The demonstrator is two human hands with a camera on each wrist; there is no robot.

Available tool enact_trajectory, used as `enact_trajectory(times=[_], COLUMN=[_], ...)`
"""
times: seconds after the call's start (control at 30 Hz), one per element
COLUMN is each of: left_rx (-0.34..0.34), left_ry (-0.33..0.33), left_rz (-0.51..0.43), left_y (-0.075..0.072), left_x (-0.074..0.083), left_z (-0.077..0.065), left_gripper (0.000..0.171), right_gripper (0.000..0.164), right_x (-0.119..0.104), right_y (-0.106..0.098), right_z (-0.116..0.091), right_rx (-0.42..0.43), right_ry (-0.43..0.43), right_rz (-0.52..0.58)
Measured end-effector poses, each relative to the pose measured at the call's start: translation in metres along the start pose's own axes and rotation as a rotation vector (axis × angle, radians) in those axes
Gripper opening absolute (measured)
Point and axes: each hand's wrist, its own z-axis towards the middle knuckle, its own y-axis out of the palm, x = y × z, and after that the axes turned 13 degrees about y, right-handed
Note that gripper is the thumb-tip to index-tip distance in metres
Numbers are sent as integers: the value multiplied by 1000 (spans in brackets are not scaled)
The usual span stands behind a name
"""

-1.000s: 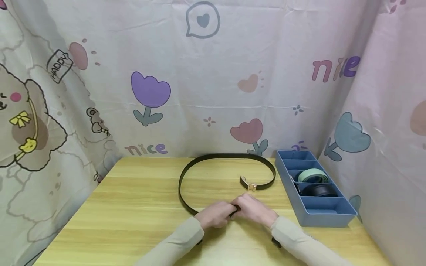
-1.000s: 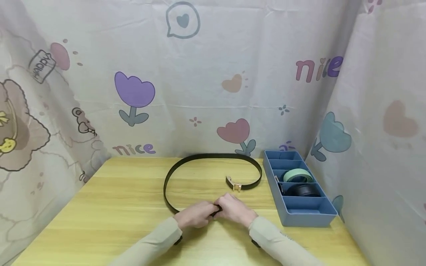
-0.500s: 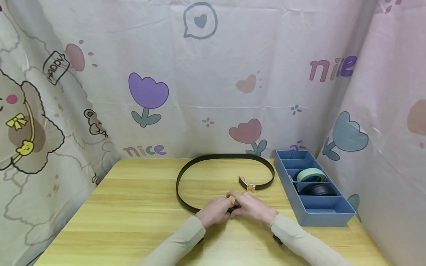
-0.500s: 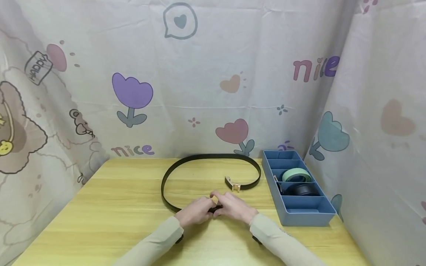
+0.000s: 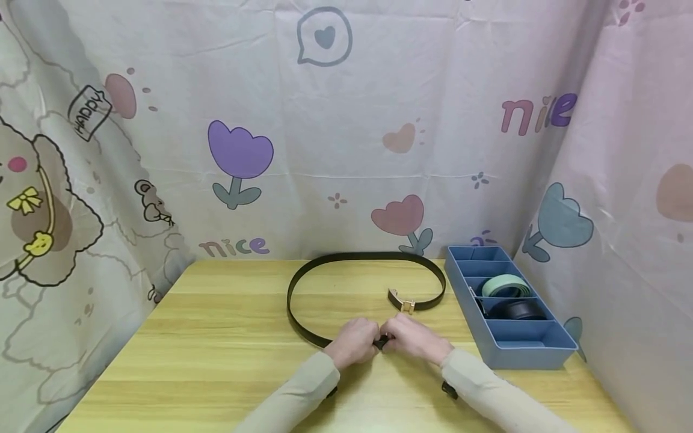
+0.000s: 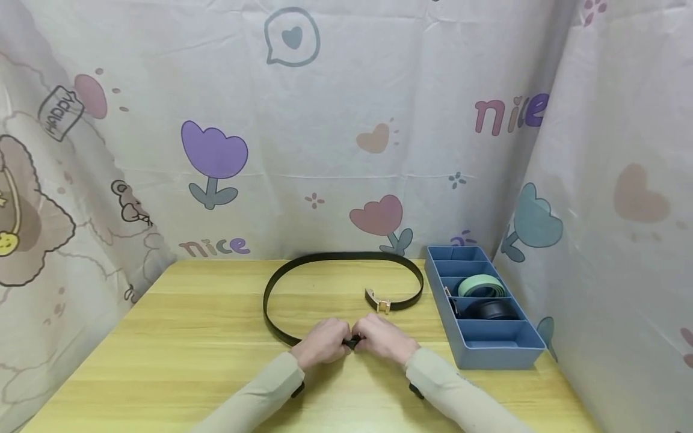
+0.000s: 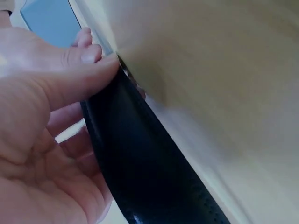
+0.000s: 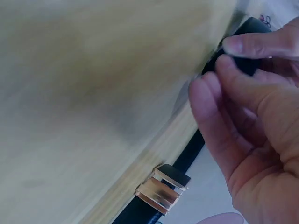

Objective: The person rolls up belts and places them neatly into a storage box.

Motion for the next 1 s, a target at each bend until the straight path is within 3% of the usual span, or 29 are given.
enact_trajectory(times=[0.13,0.27,0.47,0.6,0.7,0.83,0.93,1.0], left_rx=[35,27,-97,-136,-126,-88,-63,-58], left_ry=[-26,-29,75,122,104,22,-43,-49], left_rz=[-3,-58,-167,-202,-218,-272,-298,-268], left_y=[3,3,-3,-5,-2,3,3,3], left_x=[1,1,-4,-6,-8,-10,-11,-10], left_z=[4,4,2,1,0,-1,-1,-1], left_gripper=[34,40,18,16,18,17,13,10], right_gripper=[9,7,15,17,14,9,22,39], right_x=[-3,-4,-4,-4,-3,-1,0,0], right_y=[1,3,0,2,4,7,7,7], right_z=[2,3,5,5,4,2,1,0], right_rx=[24,22,35,60,80,66,52,59], right_ry=[12,9,78,89,55,25,31,29], right_rz=[-11,-19,-64,-97,-130,-111,-54,-38])
